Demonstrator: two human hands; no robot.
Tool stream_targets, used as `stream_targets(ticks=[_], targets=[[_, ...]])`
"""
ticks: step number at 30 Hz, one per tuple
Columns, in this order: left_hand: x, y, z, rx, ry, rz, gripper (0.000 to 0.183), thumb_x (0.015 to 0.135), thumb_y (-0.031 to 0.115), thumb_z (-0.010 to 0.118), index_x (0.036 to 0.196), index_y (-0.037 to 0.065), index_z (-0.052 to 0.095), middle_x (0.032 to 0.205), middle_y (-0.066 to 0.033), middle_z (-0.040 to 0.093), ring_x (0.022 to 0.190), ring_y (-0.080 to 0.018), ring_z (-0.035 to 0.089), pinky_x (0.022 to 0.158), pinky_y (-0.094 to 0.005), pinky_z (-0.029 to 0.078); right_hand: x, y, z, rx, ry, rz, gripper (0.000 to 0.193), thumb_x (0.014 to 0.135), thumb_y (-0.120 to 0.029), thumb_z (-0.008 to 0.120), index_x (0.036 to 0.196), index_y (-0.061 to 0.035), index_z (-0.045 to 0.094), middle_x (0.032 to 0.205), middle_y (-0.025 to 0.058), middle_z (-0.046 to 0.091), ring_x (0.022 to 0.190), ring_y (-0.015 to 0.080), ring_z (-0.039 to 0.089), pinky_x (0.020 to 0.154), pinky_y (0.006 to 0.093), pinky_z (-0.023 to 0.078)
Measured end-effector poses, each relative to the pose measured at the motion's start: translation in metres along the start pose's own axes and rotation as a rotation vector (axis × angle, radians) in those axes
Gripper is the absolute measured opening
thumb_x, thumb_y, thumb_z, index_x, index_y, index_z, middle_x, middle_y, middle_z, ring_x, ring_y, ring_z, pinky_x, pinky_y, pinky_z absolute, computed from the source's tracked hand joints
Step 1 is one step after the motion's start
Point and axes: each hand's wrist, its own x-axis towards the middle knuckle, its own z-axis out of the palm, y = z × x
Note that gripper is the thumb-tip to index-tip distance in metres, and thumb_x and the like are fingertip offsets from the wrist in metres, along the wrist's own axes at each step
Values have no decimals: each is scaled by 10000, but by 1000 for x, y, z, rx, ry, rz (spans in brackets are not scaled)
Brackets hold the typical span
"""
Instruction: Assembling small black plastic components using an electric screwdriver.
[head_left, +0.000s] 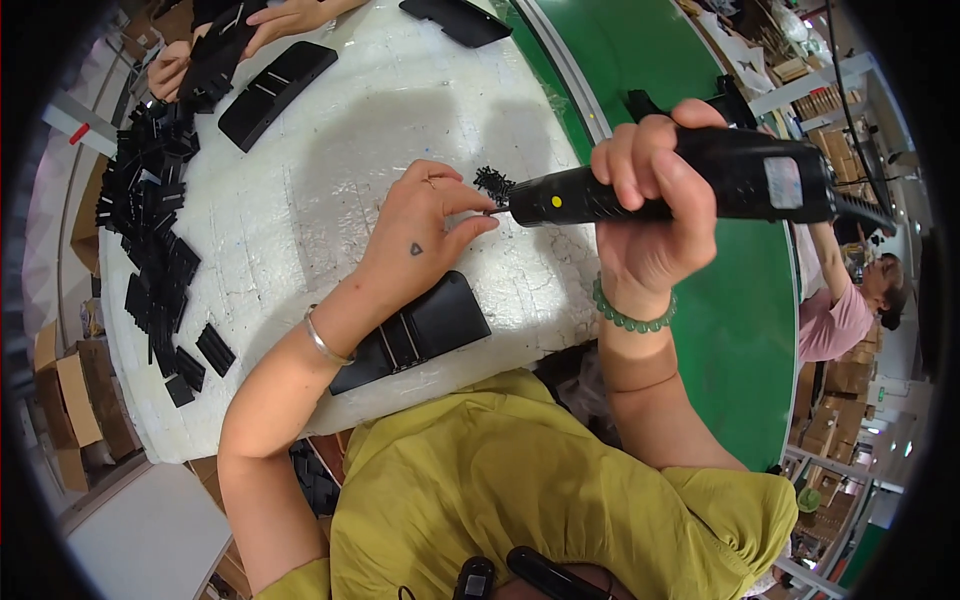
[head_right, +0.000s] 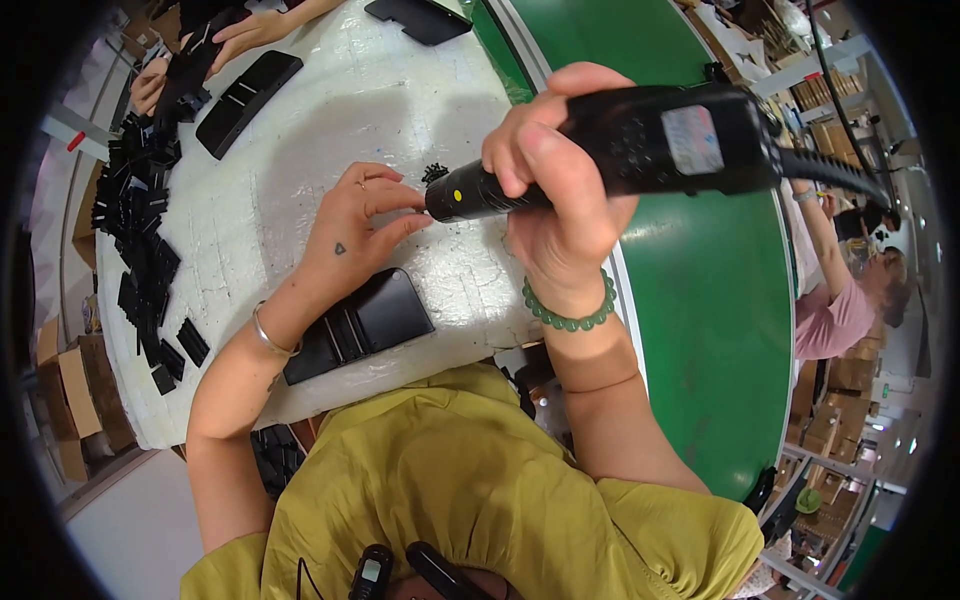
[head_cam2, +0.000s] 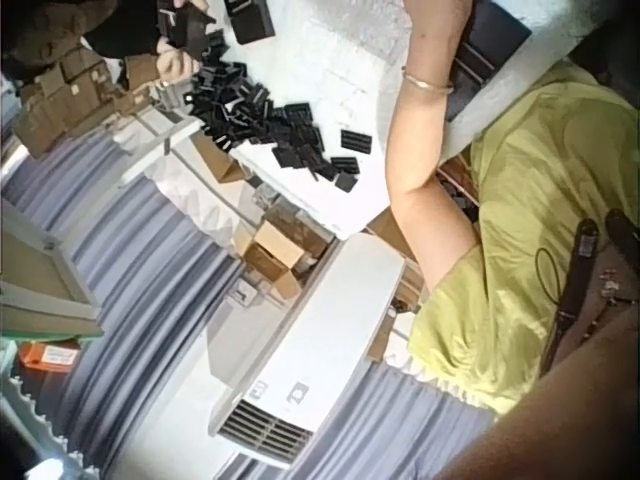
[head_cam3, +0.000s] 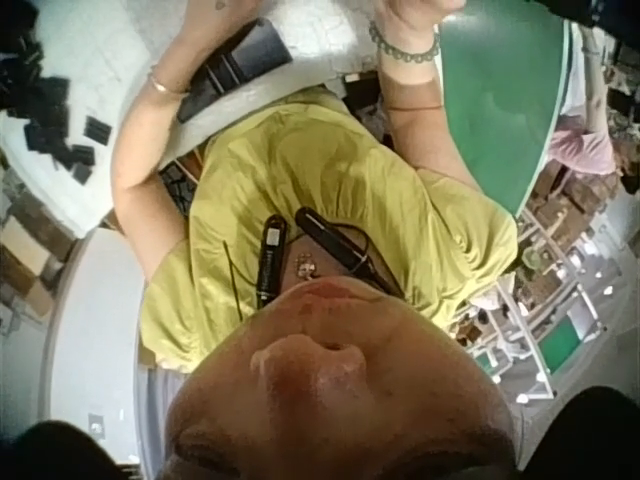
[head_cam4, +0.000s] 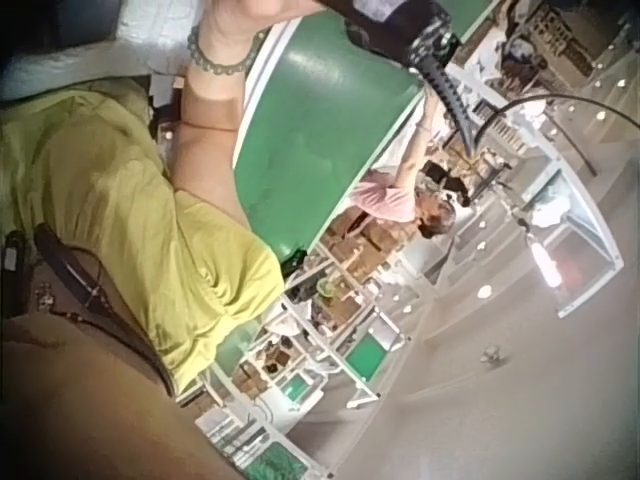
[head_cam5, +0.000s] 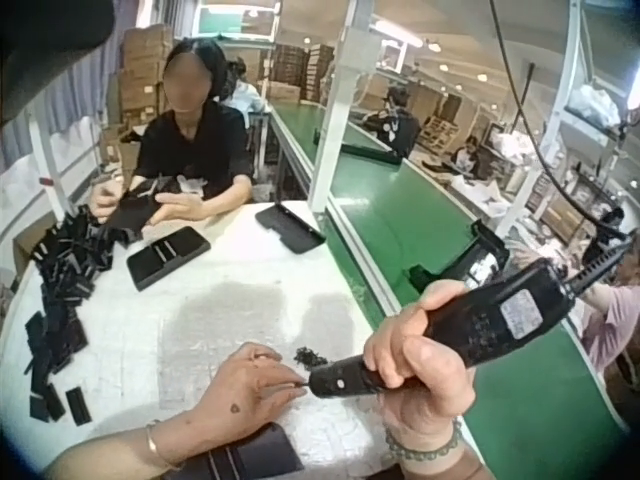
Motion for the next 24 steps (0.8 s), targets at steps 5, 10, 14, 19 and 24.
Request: stream_targets(ticks=[5, 10, 14, 19, 24], targets=[[-7, 12, -8, 30, 61, 88, 112, 680, 99, 710, 779, 57, 681, 773, -52, 647, 919, -282, 536, 787, -375, 432, -1, -13, 3, 50, -79, 4, 353, 753, -59, 509, 1093, -16, 426, 613, 27, 433, 490, 119, 405, 537, 298, 387], [-16, 22, -16, 114, 101, 98, 94, 657, 59, 695, 746, 67, 667, 753, -32, 628, 923, -268, 541, 769, -379, 427, -5, -16, 9, 48, -240, 30, 383, 761, -65, 499, 1133, -56, 408, 613, 7, 414, 494, 110, 409, 547, 288, 383], [-24, 24, -21, 147, 147, 104, 106, 645, 57, 706, 734, 66, 651, 731, -28, 605, 916, -267, 543, 764, -382, 426, -6, -19, 13, 69, -312, 52, 405, 767, -63, 495, 1158, -83, 391, 617, -3, 414, 500, 111, 419, 559, 284, 383], [-30, 29, -26, 146, 188, 150, 111, 654, 36, 703, 741, 56, 637, 735, -33, 600, 894, -264, 540, 755, -364, 435, -7, -20, 17, 98, -349, 51, 408, 774, -66, 490, 1168, -90, 385, 622, -11, 413, 508, 109, 418, 566, 287, 382], [-37, 29, -31, 140, 181, 171, 140, 672, 7, 706, 797, 40, 652, 791, -53, 628, 880, -267, 559, 724, -335, 471, -10, -25, 18, 143, -349, 37, 408, 785, -72, 484, 1182, -90, 394, 624, -15, 417, 519, 103, 418, 567, 275, 378]])
